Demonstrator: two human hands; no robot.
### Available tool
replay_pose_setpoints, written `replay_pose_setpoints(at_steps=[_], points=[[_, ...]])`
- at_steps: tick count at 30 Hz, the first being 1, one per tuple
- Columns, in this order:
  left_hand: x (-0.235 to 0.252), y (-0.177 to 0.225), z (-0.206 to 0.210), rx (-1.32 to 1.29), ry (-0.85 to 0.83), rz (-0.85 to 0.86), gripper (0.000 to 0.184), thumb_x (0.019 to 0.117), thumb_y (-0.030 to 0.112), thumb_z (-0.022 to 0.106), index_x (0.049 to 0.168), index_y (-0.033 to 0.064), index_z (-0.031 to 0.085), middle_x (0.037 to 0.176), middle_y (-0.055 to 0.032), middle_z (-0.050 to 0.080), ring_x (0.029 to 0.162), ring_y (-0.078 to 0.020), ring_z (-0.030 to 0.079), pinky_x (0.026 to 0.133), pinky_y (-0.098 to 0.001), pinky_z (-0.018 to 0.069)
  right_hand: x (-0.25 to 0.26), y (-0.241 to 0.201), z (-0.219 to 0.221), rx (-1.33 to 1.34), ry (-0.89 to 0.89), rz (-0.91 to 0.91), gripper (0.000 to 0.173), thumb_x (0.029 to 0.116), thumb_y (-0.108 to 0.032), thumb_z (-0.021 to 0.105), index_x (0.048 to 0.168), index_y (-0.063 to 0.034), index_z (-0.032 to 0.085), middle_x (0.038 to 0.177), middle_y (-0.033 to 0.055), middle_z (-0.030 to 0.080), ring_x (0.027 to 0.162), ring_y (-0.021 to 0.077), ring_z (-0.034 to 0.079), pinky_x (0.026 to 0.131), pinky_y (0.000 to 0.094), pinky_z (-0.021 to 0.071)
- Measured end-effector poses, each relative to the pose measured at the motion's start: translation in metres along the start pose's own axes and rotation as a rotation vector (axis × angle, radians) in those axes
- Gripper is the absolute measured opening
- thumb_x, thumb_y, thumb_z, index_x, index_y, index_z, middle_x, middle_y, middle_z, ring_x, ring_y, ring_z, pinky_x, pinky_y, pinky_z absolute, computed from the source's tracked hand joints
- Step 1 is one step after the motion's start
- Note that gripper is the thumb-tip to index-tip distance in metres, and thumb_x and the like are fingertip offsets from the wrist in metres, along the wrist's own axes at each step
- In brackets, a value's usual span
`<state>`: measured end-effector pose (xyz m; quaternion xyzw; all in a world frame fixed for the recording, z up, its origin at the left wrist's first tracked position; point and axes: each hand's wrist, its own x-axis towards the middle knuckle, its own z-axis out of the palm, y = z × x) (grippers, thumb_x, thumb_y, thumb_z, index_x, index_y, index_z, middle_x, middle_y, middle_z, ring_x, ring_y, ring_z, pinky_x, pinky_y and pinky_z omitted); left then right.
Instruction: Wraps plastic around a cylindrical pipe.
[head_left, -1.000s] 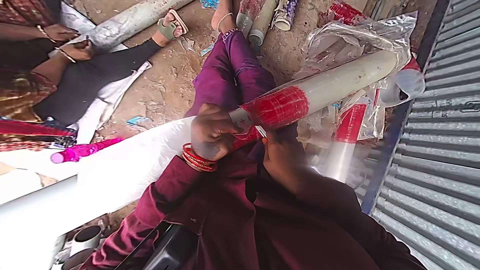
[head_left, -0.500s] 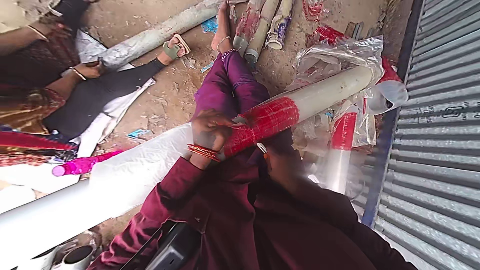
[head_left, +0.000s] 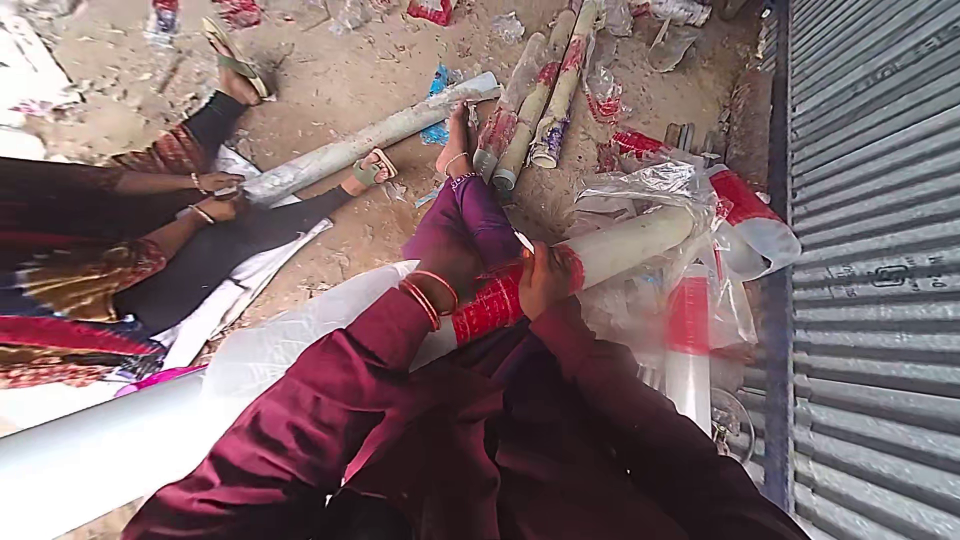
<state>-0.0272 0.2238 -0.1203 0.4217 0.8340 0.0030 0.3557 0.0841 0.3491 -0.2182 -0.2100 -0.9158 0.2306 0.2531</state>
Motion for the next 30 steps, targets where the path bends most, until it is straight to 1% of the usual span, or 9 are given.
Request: replay_pose_setpoints(at_steps=[4, 6, 8, 10, 13, 17, 22, 25, 30], points=[[-0.014, -0.022, 0.077, 0.038, 0.818, 0.286, 0.025, 0.0829, 0.001, 0.071, 0.104, 0.0108, 0.081, 0.104, -0.0121, 0.078, 0.113, -0.0409, 0.068, 0.106, -0.0654, 0.0420, 0.003, 0.001, 0.006, -0.032, -0.016, 0.032, 0.026, 0.1021, -0.011, 0.051, 0.113, 0.0054, 0.069, 0.104, 0.0210, 0.074, 0.100, 0.0379, 0.072, 0.090, 0.0579, 0.0510], [-0.019, -0.034, 0.092, 0.025, 0.918, 0.358, 0.028, 0.0846, -0.002, 0.065, 0.106, 0.0093, 0.080, 0.115, -0.0094, 0.077, 0.131, -0.0409, 0.060, 0.118, -0.0730, 0.0227, 0.000, -0.005, 0.015, -0.066, 0.061, -0.018, 0.025, 0.1005, -0.012, 0.053, 0.110, 0.0028, 0.071, 0.096, 0.0177, 0.076, 0.090, 0.0346, 0.074, 0.084, 0.0549, 0.0529], [-0.028, -0.039, 0.099, 0.044, 0.990, 0.287, 0.030, 0.0867, 0.003, 0.057, 0.105, 0.0094, 0.081, 0.115, -0.0068, 0.078, 0.123, -0.0341, 0.067, 0.113, -0.0647, 0.0374, 0.002, -0.017, 0.024, -0.074, 0.114, -0.051, 0.024, 0.0992, -0.011, 0.054, 0.109, 0.0017, 0.072, 0.090, 0.0162, 0.075, 0.083, 0.0329, 0.073, 0.079, 0.0521, 0.0537], [-0.038, -0.039, 0.105, 0.095, 1.087, 0.209, 0.032, 0.0888, 0.007, 0.053, 0.100, 0.0119, 0.082, 0.108, -0.0048, 0.080, 0.102, -0.0261, 0.076, 0.091, -0.0472, 0.0557, 0.005, -0.029, 0.028, -0.085, 0.090, -0.064, 0.027, 0.1009, -0.013, 0.053, 0.114, 0.0012, 0.071, 0.094, 0.0163, 0.076, 0.086, 0.0325, 0.074, 0.080, 0.0509, 0.0546], [-0.056, -0.043, 0.111, 0.212, 1.135, 0.158, 0.033, 0.0966, 0.010, 0.050, 0.101, 0.0149, 0.082, 0.106, -0.0020, 0.080, 0.095, -0.0207, 0.077, 0.082, -0.0373, 0.0574, 0.005, -0.040, 0.048, -0.072, 0.158, -0.161, 0.029, 0.1003, -0.015, 0.049, 0.111, -0.0009, 0.073, 0.094, 0.0138, 0.076, 0.084, 0.0297, 0.073, 0.079, 0.0475, 0.0536], [-0.071, -0.044, 0.129, 0.171, 1.133, 0.073, 0.035, 0.0981, 0.008, 0.048, 0.105, 0.0157, 0.081, 0.109, -0.0007, 0.080, 0.098, -0.0194, 0.076, 0.084, -0.0358, 0.0570, -0.002, -0.043, 0.066, 0.034, 0.262, -0.285, 0.034, 0.1007, -0.017, 0.045, 0.099, -0.0014, 0.075, 0.084, 0.0122, 0.075, 0.077, 0.0265, 0.071, 0.076, 0.0417, 0.0535], [-0.068, -0.045, 0.133, 0.093, 1.096, 0.005, 0.028, 0.0913, 0.008, 0.056, 0.108, 0.0102, 0.078, 0.114, -0.0046, 0.078, 0.102, -0.0231, 0.074, 0.085, -0.0401, 0.0556, 0.008, -0.048, 0.029, 0.182, -0.069, -0.191, 0.028, 0.1047, -0.011, 0.052, 0.117, 0.0086, 0.067, 0.100, 0.0229, 0.073, 0.089, 0.0351, 0.073, 0.081, 0.0490, 0.0576], [-0.068, -0.050, 0.134, 0.044, 1.117, -0.014, 0.022, 0.0868, 0.007, 0.059, 0.101, 0.0071, 0.076, 0.105, -0.0081, 0.078, 0.093, -0.0261, 0.074, 0.079, -0.0429, 0.0546, -0.005, -0.056, -0.009, 0.219, -0.223, -0.112, 0.030, 0.1043, -0.011, 0.050, 0.122, 0.0087, 0.064, 0.081, 0.0157, 0.069, 0.066, 0.0251, 0.067, 0.060, 0.0421, 0.0553], [-0.063, -0.051, 0.137, -0.132, 1.125, -0.013, 0.014, 0.0836, 0.009, 0.064, 0.089, 0.0063, 0.077, 0.095, -0.0092, 0.078, 0.086, -0.0280, 0.074, 0.078, -0.0466, 0.0544, -0.036, -0.072, -0.031, 0.117, -0.625, -0.007, 0.032, 0.1042, -0.015, 0.051, 0.122, 0.0084, 0.064, 0.080, 0.0192, 0.070, 0.071, 0.0346, 0.071, 0.066, 0.0496, 0.0564]])
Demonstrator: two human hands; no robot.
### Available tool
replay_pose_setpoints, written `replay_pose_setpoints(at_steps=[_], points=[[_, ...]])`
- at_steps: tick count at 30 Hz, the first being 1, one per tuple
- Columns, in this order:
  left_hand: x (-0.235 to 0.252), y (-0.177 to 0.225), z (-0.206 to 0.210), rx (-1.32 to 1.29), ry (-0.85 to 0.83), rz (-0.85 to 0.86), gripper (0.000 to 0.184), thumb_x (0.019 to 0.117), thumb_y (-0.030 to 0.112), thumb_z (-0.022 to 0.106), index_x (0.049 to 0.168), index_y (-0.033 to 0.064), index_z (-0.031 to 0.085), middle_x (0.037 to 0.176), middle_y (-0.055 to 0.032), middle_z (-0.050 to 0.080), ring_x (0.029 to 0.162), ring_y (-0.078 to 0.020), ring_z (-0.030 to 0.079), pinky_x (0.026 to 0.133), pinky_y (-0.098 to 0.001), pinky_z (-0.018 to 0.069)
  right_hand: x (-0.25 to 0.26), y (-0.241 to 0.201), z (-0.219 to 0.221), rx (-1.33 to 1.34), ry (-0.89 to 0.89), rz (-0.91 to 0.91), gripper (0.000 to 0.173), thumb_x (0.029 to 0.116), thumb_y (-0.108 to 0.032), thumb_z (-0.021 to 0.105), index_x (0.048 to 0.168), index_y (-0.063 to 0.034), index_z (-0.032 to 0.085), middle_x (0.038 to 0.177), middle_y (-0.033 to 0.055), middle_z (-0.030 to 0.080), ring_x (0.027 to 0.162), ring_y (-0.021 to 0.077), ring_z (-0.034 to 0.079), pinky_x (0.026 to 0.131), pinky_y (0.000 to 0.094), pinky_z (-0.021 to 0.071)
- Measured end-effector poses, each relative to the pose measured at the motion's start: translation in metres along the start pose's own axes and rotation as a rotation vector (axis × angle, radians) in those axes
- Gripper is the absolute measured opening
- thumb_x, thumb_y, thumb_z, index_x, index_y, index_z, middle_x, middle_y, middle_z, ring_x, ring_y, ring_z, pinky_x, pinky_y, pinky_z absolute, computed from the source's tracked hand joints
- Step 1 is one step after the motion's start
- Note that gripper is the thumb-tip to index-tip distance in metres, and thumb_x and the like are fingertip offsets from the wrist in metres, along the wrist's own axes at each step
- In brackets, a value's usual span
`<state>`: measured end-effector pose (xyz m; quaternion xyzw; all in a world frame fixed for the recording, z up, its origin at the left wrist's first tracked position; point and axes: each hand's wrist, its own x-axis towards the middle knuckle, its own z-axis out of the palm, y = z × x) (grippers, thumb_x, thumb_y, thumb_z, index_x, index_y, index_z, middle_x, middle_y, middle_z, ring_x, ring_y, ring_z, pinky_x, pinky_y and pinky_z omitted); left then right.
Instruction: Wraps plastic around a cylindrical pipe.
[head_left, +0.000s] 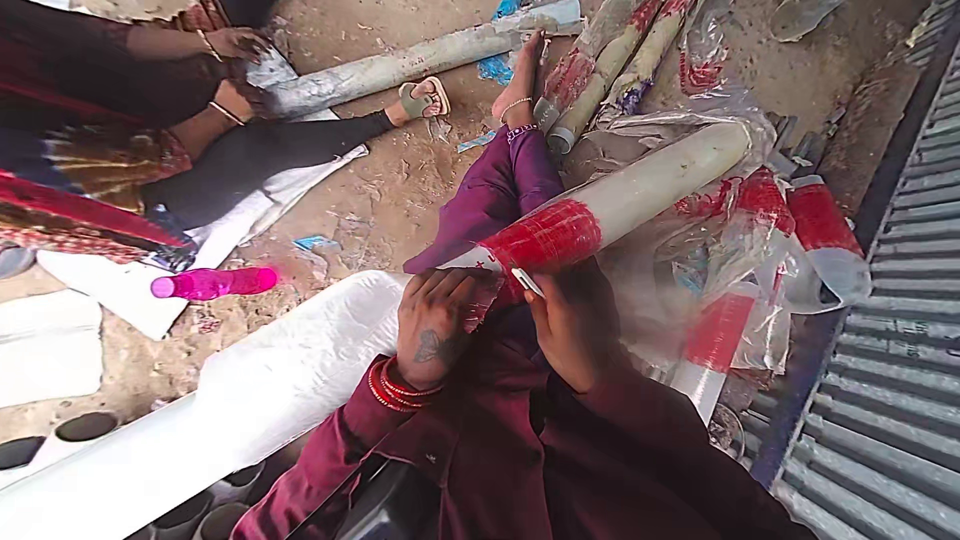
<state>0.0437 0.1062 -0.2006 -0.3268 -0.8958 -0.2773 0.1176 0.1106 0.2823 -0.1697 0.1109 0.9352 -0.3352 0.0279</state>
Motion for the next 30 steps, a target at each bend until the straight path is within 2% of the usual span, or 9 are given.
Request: replay_pose_setpoints(at_steps=[3, 8, 12, 16, 17, 20, 22, 27, 30], points=[[0.001, 0.004, 0.003, -0.021, 0.024, -0.033, 0.013, 0.0819, 0.012, 0.065, 0.085, 0.0063, 0.076, 0.096, -0.0088, 0.079, 0.088, -0.0280, 0.075, 0.079, -0.0471, 0.0545, -0.001, -0.012, -0.006, -0.122, -0.130, 0.063, 0.032, 0.1065, -0.015, 0.048, 0.120, 0.0072, 0.066, 0.085, 0.0241, 0.071, 0.081, 0.0425, 0.072, 0.071, 0.0547, 0.0560], [0.001, 0.005, 0.009, -0.059, 0.062, -0.069, 0.015, 0.0818, 0.020, 0.067, 0.085, 0.0096, 0.078, 0.095, -0.0073, 0.079, 0.087, -0.0267, 0.074, 0.081, -0.0474, 0.0533, -0.004, -0.015, -0.007, -0.164, -0.082, 0.033, 0.030, 0.1048, -0.013, 0.050, 0.117, 0.0054, 0.070, 0.083, 0.0231, 0.072, 0.079, 0.0419, 0.073, 0.070, 0.0543, 0.0564], [0.000, 0.005, 0.010, -0.074, 0.102, -0.066, 0.014, 0.0814, 0.021, 0.070, 0.087, 0.0113, 0.078, 0.098, -0.0050, 0.079, 0.090, -0.0246, 0.075, 0.082, -0.0453, 0.0532, -0.005, -0.020, 0.001, -0.271, -0.027, 0.040, 0.025, 0.1008, -0.010, 0.053, 0.108, 0.0059, 0.071, 0.077, 0.0214, 0.071, 0.074, 0.0410, 0.073, 0.064, 0.0519, 0.0569], [0.005, 0.005, 0.010, -0.083, 0.135, -0.087, 0.016, 0.0805, 0.011, 0.064, 0.085, 0.0105, 0.079, 0.096, -0.0060, 0.080, 0.087, -0.0257, 0.075, 0.081, -0.0457, 0.0529, -0.002, -0.032, -0.004, -0.337, -0.233, 0.172, 0.026, 0.1053, -0.011, 0.049, 0.115, 0.0072, 0.065, 0.087, 0.0225, 0.071, 0.083, 0.0411, 0.073, 0.070, 0.0515, 0.0564], [0.006, 0.004, 0.011, -0.090, 0.136, -0.098, 0.017, 0.0823, 0.011, 0.064, 0.087, 0.0114, 0.080, 0.096, -0.0056, 0.080, 0.087, -0.0251, 0.075, 0.082, -0.0454, 0.0529, -0.002, -0.030, -0.004, -0.339, -0.232, 0.172, 0.025, 0.1057, -0.013, 0.049, 0.112, 0.0056, 0.065, 0.084, 0.0212, 0.071, 0.080, 0.0405, 0.073, 0.067, 0.0515, 0.0565], [0.011, -0.002, 0.012, -0.080, 0.161, -0.074, 0.018, 0.0861, 0.010, 0.062, 0.086, 0.0112, 0.080, 0.095, -0.0058, 0.080, 0.086, -0.0245, 0.075, 0.082, -0.0446, 0.0530, -0.001, -0.029, -0.005, -0.285, -0.178, 0.208, 0.028, 0.1080, -0.017, 0.048, 0.116, 0.0042, 0.065, 0.081, 0.0216, 0.070, 0.079, 0.0418, 0.072, 0.067, 0.0542, 0.0553], [0.011, -0.003, 0.013, -0.074, 0.163, -0.069, 0.018, 0.0864, 0.009, 0.062, 0.087, 0.0108, 0.080, 0.096, -0.0057, 0.080, 0.087, -0.0244, 0.075, 0.082, -0.0445, 0.0532, 0.001, -0.026, -0.003, -0.278, -0.091, 0.156, 0.027, 0.1069, -0.017, 0.051, 0.115, 0.0037, 0.066, 0.073, 0.0190, 0.068, 0.070, 0.0391, 0.071, 0.060, 0.0512, 0.0547], [0.010, -0.004, 0.013, -0.069, 0.169, -0.035, 0.019, 0.0874, 0.012, 0.062, 0.087, 0.0128, 0.080, 0.096, -0.0046, 0.080, 0.087, -0.0229, 0.075, 0.083, -0.0429, 0.0532, 0.010, -0.036, -0.005, -0.315, -0.241, 0.197, 0.025, 0.1067, -0.016, 0.050, 0.117, 0.0028, 0.064, 0.079, 0.0184, 0.070, 0.078, 0.0386, 0.072, 0.065, 0.0506, 0.0554], [0.010, -0.005, 0.014, -0.080, 0.179, -0.021, 0.019, 0.0873, 0.013, 0.062, 0.085, 0.0116, 0.081, 0.094, -0.0051, 0.080, 0.086, -0.0229, 0.074, 0.082, -0.0421, 0.0522, 0.011, -0.037, -0.003, -0.401, -0.226, 0.183, 0.024, 0.1059, -0.016, 0.052, 0.114, 0.0030, 0.063, 0.075, 0.0166, 0.068, 0.074, 0.0369, 0.072, 0.062, 0.0484, 0.0554]])
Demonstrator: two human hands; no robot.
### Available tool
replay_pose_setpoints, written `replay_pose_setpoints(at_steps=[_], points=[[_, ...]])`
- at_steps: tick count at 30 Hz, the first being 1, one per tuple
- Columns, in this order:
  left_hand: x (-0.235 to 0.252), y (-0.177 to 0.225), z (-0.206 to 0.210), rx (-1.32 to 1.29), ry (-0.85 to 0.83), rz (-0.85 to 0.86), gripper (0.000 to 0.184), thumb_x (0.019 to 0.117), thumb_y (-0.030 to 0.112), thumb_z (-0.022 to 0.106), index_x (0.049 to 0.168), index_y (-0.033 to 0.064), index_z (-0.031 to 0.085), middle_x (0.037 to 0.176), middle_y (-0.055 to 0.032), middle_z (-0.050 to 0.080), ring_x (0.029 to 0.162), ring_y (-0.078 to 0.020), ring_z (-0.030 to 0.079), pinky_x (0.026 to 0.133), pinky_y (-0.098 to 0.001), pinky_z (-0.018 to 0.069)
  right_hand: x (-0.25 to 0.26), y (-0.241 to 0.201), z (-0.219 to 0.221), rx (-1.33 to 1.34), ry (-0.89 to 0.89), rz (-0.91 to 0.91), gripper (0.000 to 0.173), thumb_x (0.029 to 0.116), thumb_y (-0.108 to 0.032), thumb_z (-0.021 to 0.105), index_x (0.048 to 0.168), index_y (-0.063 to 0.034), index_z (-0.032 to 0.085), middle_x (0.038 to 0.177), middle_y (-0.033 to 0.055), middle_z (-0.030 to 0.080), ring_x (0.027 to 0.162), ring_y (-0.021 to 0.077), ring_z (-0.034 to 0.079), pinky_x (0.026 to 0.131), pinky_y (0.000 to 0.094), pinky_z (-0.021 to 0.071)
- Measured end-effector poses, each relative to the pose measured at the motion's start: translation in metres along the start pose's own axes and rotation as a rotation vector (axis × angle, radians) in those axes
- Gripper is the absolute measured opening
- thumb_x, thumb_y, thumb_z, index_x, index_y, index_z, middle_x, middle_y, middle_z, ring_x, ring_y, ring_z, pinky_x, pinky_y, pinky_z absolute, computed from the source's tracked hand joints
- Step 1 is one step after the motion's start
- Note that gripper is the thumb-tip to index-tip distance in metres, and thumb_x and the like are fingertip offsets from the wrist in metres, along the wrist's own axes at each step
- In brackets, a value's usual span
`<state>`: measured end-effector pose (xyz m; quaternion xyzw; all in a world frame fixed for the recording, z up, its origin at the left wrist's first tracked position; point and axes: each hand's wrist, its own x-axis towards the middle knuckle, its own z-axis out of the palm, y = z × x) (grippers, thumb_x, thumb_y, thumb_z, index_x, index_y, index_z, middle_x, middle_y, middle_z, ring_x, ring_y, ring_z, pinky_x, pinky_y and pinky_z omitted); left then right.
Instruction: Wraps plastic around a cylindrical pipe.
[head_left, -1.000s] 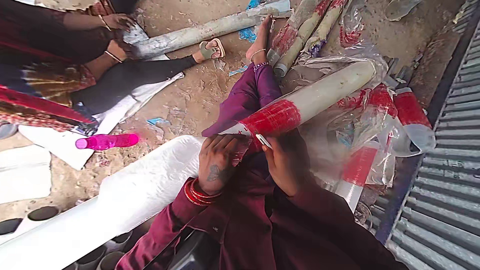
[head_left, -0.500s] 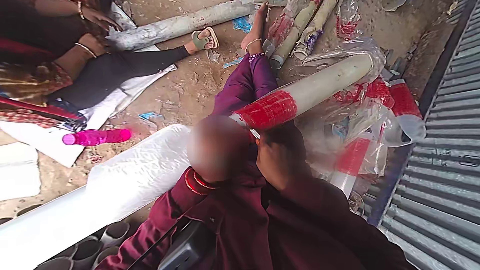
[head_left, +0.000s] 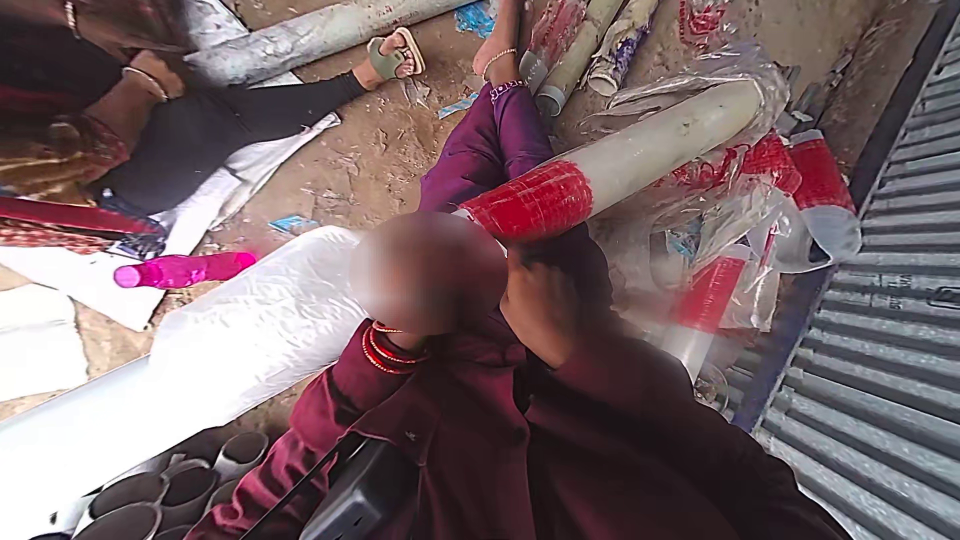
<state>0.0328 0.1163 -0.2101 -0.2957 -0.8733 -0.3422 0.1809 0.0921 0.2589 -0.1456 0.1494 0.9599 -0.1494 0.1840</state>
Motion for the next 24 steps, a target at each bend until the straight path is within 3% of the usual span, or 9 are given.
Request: replay_pose_setpoints(at_steps=[4, 7, 12, 15, 17, 20, 21, 24], points=[[0.001, 0.000, 0.000, 0.007, 0.005, 0.023, 0.020, 0.0881, 0.012, 0.061, 0.085, 0.0109, 0.080, 0.095, -0.0057, 0.080, 0.085, -0.0229, 0.074, 0.081, -0.0422, 0.0526, -0.001, 0.001, 0.008, -0.035, 0.109, -0.029, 0.019, 0.1013, -0.012, 0.056, 0.106, 0.0040, 0.065, 0.067, 0.0152, 0.065, 0.065, 0.0353, 0.071, 0.054, 0.0456, 0.0541], [0.000, 0.004, -0.002, 0.013, -0.044, -0.011, 0.020, 0.0872, 0.009, 0.060, 0.087, 0.0103, 0.080, 0.095, -0.0058, 0.080, 0.086, -0.0241, 0.074, 0.083, -0.0434, 0.0521, -0.004, 0.000, 0.008, -0.007, 0.041, 0.005, 0.016, 0.0993, -0.007, 0.057, 0.107, 0.0043, 0.065, 0.070, 0.0163, 0.066, 0.069, 0.0365, 0.072, 0.056, 0.0463, 0.0546], [0.002, 0.006, -0.003, 0.018, -0.072, -0.054, 0.019, 0.0858, 0.007, 0.061, 0.088, 0.0089, 0.080, 0.095, -0.0074, 0.079, 0.087, -0.0265, 0.075, 0.085, -0.0472, 0.0531, -0.011, 0.003, -0.008, 0.071, -0.364, 0.102, 0.029, 0.1066, -0.010, 0.046, 0.129, 0.0054, 0.057, 0.104, 0.0238, 0.070, 0.104, 0.0404, 0.069, 0.085, 0.0516, 0.0539], [0.006, 0.007, -0.006, -0.016, -0.081, -0.096, 0.020, 0.0880, 0.007, 0.060, 0.091, 0.0075, 0.080, 0.096, -0.0097, 0.079, 0.088, -0.0294, 0.075, 0.086, -0.0509, 0.0532, -0.008, 0.010, -0.010, 0.056, -0.708, 0.116, 0.037, 0.1070, -0.009, 0.042, 0.139, 0.0055, 0.052, 0.133, 0.0265, 0.060, 0.127, 0.0393, 0.058, 0.101, 0.0524, 0.0467], [0.014, 0.002, -0.006, -0.035, -0.068, -0.092, 0.021, 0.0897, 0.010, 0.060, 0.090, 0.0079, 0.081, 0.095, -0.0103, 0.080, 0.088, -0.0304, 0.075, 0.087, -0.0520, 0.0531, -0.012, 0.013, -0.016, 0.094, -0.610, 0.120, 0.039, 0.1119, -0.016, 0.034, 0.141, 0.0045, 0.049, 0.129, 0.0261, 0.062, 0.124, 0.0383, 0.061, 0.101, 0.0503, 0.0477], [0.006, 0.001, -0.004, -0.042, -0.050, -0.092, 0.021, 0.0901, 0.011, 0.060, 0.089, 0.0087, 0.081, 0.096, -0.0090, 0.080, 0.089, -0.0289, 0.075, 0.086, -0.0509, 0.0531, -0.022, 0.015, -0.016, 0.231, -0.197, 0.067, 0.034, 0.1115, -0.018, 0.039, 0.123, 0.0056, 0.060, 0.093, 0.0227, 0.069, 0.094, 0.0373, 0.070, 0.082, 0.0490, 0.0533], [0.005, 0.000, -0.004, -0.042, -0.044, -0.073, 0.021, 0.0896, 0.012, 0.060, 0.089, 0.0093, 0.081, 0.096, -0.0078, 0.080, 0.089, -0.0278, 0.075, 0.085, -0.0499, 0.0535, -0.019, 0.013, -0.014, 0.266, -0.140, 0.047, 0.032, 0.1112, -0.018, 0.040, 0.120, 0.0050, 0.060, 0.088, 0.0210, 0.068, 0.090, 0.0365, 0.070, 0.079, 0.0488, 0.0536], [0.002, -0.003, -0.002, -0.048, 0.008, -0.016, 0.021, 0.0887, 0.016, 0.061, 0.086, 0.0122, 0.081, 0.094, -0.0049, 0.080, 0.087, -0.0230, 0.076, 0.083, -0.0457, 0.0543, -0.005, 0.008, -0.016, 0.248, -0.200, 0.032, 0.033, 0.1115, -0.019, 0.040, 0.125, 0.0038, 0.059, 0.097, 0.0217, 0.069, 0.100, 0.0370, 0.070, 0.086, 0.0498, 0.0530]])
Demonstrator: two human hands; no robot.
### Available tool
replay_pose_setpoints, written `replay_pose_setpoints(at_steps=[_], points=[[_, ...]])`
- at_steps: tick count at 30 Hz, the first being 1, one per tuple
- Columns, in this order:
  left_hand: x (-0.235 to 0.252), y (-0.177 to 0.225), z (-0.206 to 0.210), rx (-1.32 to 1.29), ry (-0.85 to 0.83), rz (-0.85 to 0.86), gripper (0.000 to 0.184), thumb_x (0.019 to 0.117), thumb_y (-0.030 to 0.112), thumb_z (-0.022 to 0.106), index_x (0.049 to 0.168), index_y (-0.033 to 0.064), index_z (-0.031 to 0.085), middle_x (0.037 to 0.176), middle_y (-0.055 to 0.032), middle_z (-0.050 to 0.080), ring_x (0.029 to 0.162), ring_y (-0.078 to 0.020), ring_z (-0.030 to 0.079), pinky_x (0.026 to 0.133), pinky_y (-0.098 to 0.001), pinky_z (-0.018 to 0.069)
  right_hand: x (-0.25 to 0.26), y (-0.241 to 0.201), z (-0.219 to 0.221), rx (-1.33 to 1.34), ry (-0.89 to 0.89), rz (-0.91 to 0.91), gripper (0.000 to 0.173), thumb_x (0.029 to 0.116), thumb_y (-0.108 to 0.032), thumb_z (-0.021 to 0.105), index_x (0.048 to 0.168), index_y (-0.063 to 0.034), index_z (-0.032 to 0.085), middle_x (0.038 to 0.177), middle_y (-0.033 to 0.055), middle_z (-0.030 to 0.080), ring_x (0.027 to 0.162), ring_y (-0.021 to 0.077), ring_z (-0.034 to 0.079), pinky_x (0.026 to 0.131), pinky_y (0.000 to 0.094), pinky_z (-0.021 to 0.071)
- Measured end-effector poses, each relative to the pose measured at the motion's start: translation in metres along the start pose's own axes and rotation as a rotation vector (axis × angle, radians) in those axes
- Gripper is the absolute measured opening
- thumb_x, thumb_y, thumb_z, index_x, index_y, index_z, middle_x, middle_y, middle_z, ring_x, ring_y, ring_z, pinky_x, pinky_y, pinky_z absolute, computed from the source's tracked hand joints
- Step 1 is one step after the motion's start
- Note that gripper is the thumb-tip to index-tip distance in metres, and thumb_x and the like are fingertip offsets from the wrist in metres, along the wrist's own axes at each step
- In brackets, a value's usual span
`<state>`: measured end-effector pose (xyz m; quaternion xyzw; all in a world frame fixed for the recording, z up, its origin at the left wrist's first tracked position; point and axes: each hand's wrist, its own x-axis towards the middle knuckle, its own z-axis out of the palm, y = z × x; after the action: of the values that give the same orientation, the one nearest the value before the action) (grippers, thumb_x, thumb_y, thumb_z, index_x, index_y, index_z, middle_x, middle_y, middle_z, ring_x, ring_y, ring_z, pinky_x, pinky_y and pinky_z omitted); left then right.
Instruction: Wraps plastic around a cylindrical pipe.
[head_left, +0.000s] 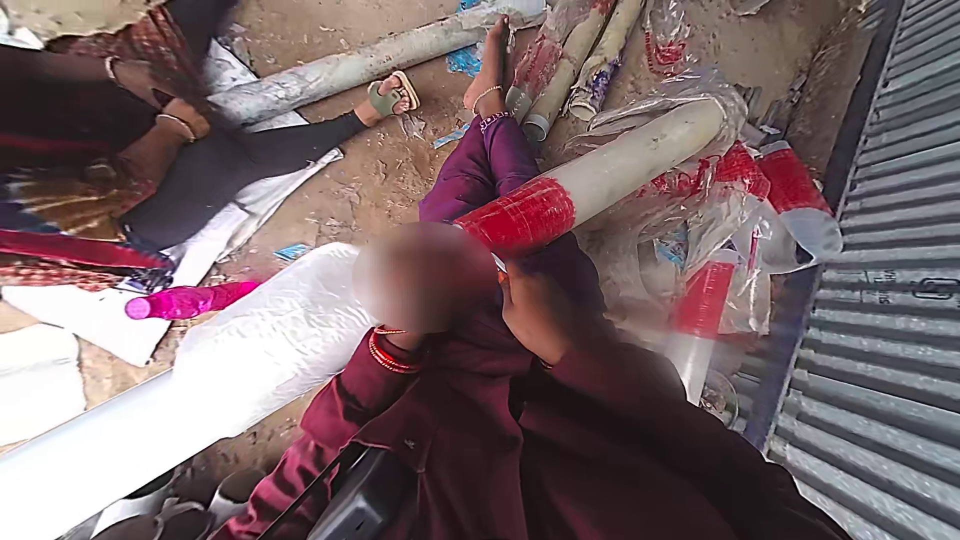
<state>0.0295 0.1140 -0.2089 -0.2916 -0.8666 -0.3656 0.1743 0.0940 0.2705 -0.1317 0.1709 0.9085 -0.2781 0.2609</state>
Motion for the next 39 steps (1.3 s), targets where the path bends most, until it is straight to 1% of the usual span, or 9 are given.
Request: replay_pose_setpoints(at_steps=[8, 11, 16, 20, 24, 28, 34, 36, 39], points=[[-0.003, -0.002, 0.002, -0.007, 0.046, 0.082, 0.024, 0.0908, 0.022, 0.060, 0.081, 0.0132, 0.081, 0.093, -0.0034, 0.080, 0.086, -0.0187, 0.075, 0.081, -0.0383, 0.0523, 0.010, -0.012, -0.001, -0.101, -0.030, 0.060, 0.027, 0.1101, -0.018, 0.043, 0.124, 0.0007, 0.057, 0.096, 0.0192, 0.070, 0.098, 0.0358, 0.071, 0.082, 0.0488, 0.0547], [-0.003, -0.003, 0.003, 0.001, 0.035, 0.094, 0.026, 0.0919, 0.020, 0.058, 0.083, 0.0123, 0.081, 0.093, -0.0046, 0.080, 0.085, -0.0201, 0.075, 0.081, -0.0393, 0.0525, 0.010, -0.012, 0.000, -0.157, -0.004, 0.036, 0.024, 0.1082, -0.016, 0.046, 0.120, 0.0012, 0.058, 0.092, 0.0188, 0.069, 0.094, 0.0359, 0.071, 0.077, 0.0485, 0.0552], [-0.003, 0.000, 0.004, 0.029, 0.044, 0.095, 0.025, 0.0912, 0.021, 0.060, 0.083, 0.0128, 0.081, 0.091, -0.0049, 0.080, 0.084, -0.0200, 0.075, 0.081, -0.0389, 0.0523, 0.007, -0.015, -0.008, -0.205, -0.052, 0.051, 0.023, 0.1074, -0.014, 0.047, 0.120, 0.0004, 0.060, 0.095, 0.0188, 0.070, 0.096, 0.0362, 0.071, 0.077, 0.0488, 0.0550], [-0.003, 0.001, 0.002, 0.044, 0.029, 0.105, 0.026, 0.0922, 0.021, 0.058, 0.085, 0.0135, 0.081, 0.094, -0.0044, 0.081, 0.086, -0.0203, 0.075, 0.083, -0.0385, 0.0514, 0.007, -0.015, -0.002, -0.221, 0.021, 0.025, 0.022, 0.1071, -0.015, 0.048, 0.116, 0.0010, 0.061, 0.088, 0.0185, 0.070, 0.089, 0.0362, 0.072, 0.072, 0.0485, 0.0555], [-0.003, 0.000, 0.003, 0.047, 0.036, 0.120, 0.026, 0.0929, 0.022, 0.058, 0.085, 0.0131, 0.081, 0.093, -0.0045, 0.081, 0.085, -0.0202, 0.075, 0.082, -0.0383, 0.0513, 0.007, -0.020, 0.000, -0.276, 0.043, 0.028, 0.018, 0.1019, -0.009, 0.054, 0.113, 0.0012, 0.063, 0.087, 0.0178, 0.070, 0.087, 0.0357, 0.072, 0.069, 0.0474, 0.0551], [-0.005, 0.000, 0.005, 0.027, 0.031, 0.092, 0.025, 0.0916, 0.021, 0.059, 0.084, 0.0125, 0.081, 0.093, -0.0046, 0.080, 0.085, -0.0210, 0.075, 0.080, -0.0395, 0.0526, 0.000, -0.015, 0.003, -0.278, 0.026, 0.058, 0.020, 0.1026, -0.010, 0.053, 0.114, 0.0010, 0.065, 0.091, 0.0199, 0.071, 0.089, 0.0389, 0.072, 0.070, 0.0511, 0.0557], [-0.006, -0.002, 0.004, -0.007, 0.059, 0.094, 0.025, 0.0912, 0.021, 0.060, 0.081, 0.0136, 0.081, 0.092, -0.0034, 0.081, 0.086, -0.0189, 0.075, 0.082, -0.0379, 0.0529, -0.011, -0.009, -0.003, -0.219, -0.162, 0.123, 0.032, 0.1097, -0.016, 0.039, 0.130, 0.0022, 0.057, 0.108, 0.0227, 0.069, 0.108, 0.0381, 0.068, 0.087, 0.0500, 0.0524], [-0.004, -0.004, 0.005, -0.019, 0.084, 0.117, 0.024, 0.0903, 0.019, 0.060, 0.079, 0.0130, 0.081, 0.092, -0.0042, 0.081, 0.085, -0.0191, 0.075, 0.081, -0.0376, 0.0527, -0.013, -0.006, 0.000, -0.153, -0.050, 0.080, 0.032, 0.1103, -0.017, 0.040, 0.126, 0.0029, 0.059, 0.100, 0.0225, 0.070, 0.101, 0.0385, 0.070, 0.083, 0.0499, 0.0531], [-0.009, -0.005, 0.004, -0.032, 0.074, 0.119, 0.026, 0.0910, 0.017, 0.058, 0.081, 0.0119, 0.081, 0.093, -0.0051, 0.080, 0.085, -0.0193, 0.075, 0.081, -0.0382, 0.0526, -0.009, -0.005, 0.011, -0.124, 0.124, 0.011, 0.025, 0.1086, -0.016, 0.047, 0.117, 0.0025, 0.061, 0.085, 0.0202, 0.070, 0.084, 0.0385, 0.073, 0.069, 0.0499, 0.0560]])
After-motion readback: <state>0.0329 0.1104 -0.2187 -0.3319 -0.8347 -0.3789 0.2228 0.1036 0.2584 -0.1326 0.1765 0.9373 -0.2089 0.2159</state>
